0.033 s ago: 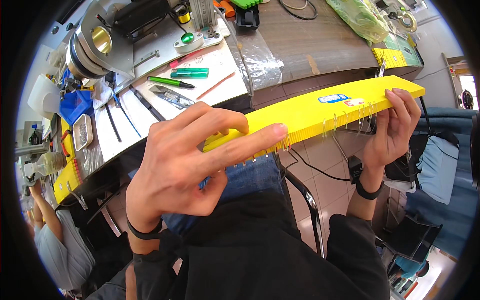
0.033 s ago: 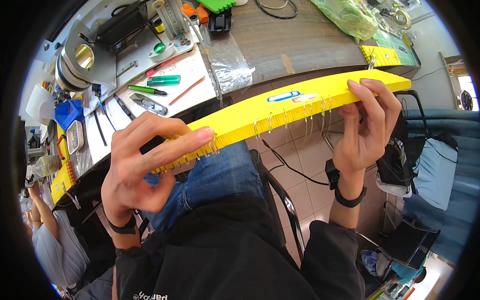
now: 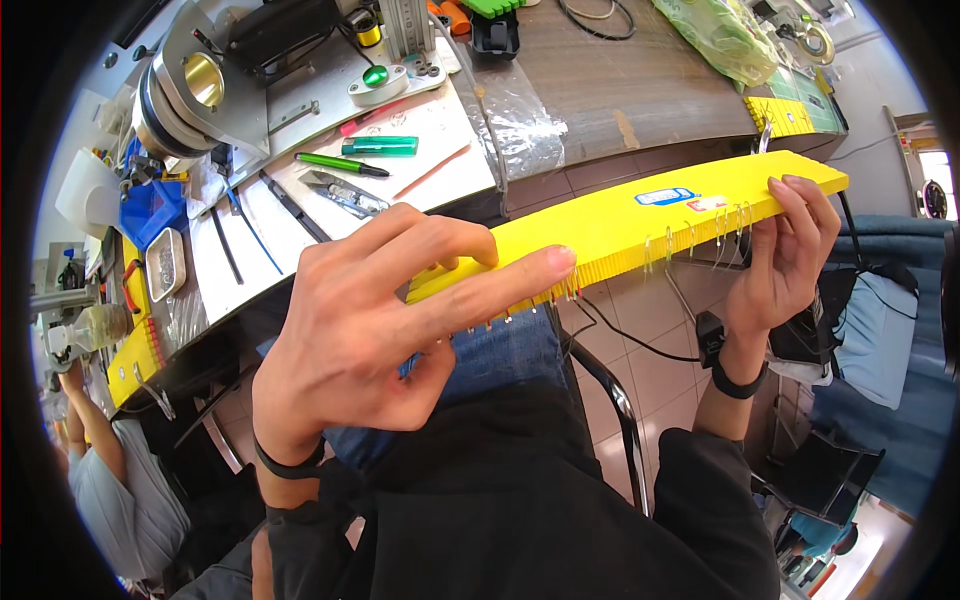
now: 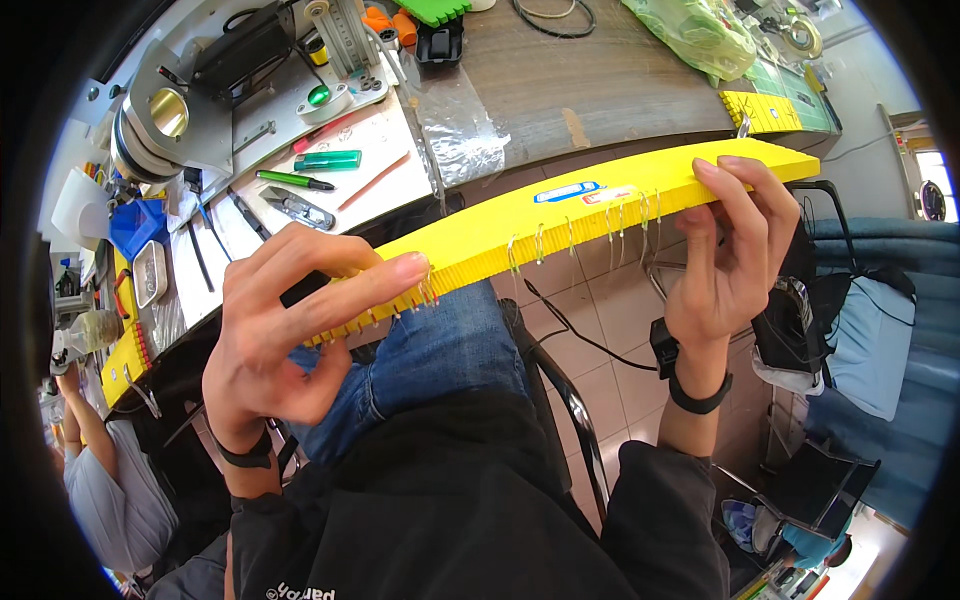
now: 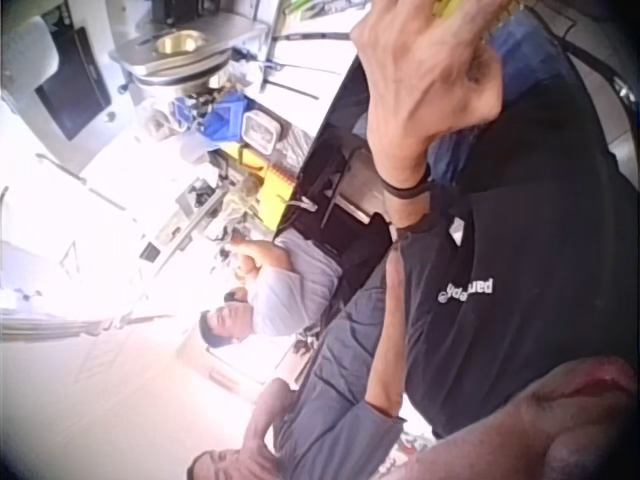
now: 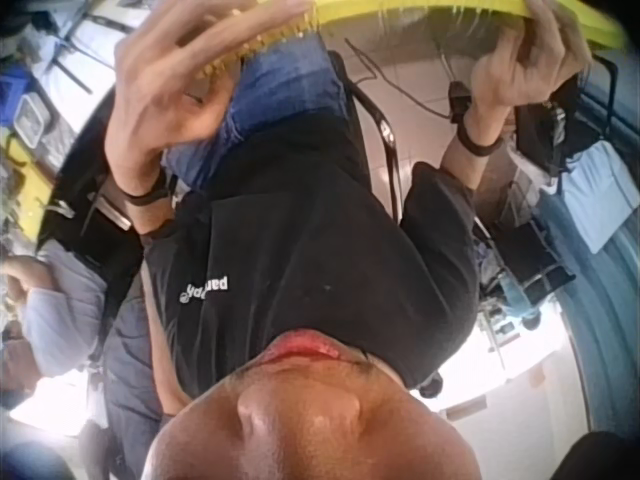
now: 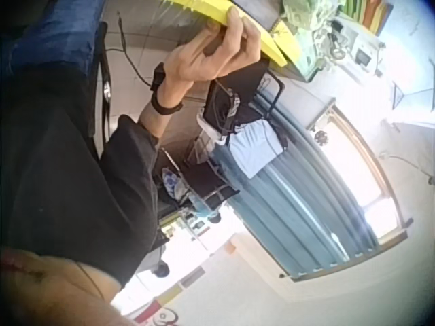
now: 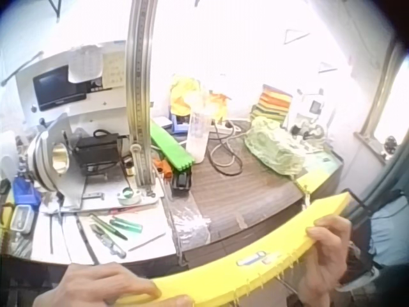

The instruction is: The person picks up a wire from a yellow foam board and places it into a machine to apply glue, heat it with a lighter, and trim it with a utility knife. After processing the wire, they return it to the foam board and begin the cycle again with another wire.

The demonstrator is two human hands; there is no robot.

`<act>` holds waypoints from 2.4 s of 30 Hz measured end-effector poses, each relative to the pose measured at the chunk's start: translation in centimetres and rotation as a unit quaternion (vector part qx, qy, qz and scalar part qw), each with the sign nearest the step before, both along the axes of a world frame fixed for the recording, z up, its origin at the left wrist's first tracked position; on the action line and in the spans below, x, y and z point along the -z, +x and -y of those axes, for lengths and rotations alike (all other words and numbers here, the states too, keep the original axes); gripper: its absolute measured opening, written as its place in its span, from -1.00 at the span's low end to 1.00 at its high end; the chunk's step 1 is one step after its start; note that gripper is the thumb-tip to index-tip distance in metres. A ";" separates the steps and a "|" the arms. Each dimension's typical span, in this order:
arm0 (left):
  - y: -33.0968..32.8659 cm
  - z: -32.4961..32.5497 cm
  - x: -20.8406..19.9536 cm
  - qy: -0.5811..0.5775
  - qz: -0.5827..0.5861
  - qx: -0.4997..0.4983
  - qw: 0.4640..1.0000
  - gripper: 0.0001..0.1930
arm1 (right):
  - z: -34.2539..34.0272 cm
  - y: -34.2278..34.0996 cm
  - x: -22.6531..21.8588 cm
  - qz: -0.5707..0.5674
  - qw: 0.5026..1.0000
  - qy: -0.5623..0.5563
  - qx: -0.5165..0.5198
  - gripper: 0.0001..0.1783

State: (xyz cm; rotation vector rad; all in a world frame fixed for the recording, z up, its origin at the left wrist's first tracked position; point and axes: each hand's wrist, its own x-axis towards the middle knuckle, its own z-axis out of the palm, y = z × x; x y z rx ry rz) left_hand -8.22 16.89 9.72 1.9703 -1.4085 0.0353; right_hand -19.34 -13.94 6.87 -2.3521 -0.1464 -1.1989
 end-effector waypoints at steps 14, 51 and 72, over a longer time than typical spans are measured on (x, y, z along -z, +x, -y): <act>-0.2 -0.2 0.1 0.006 -0.016 -0.019 1.000 -0.22 | -0.1 0.6 0.6 0.019 1.000 0.008 0.000 -0.73; 1.4 -3.1 0.0 0.081 -0.080 -0.208 0.971 -0.50 | 14.1 1.4 7.5 -0.019 0.955 0.280 0.090 -0.72; 3.1 -7.7 1.6 0.025 -0.069 -0.204 0.976 -0.70 | 14.6 4.4 12.7 -0.214 0.965 0.090 0.125 -0.59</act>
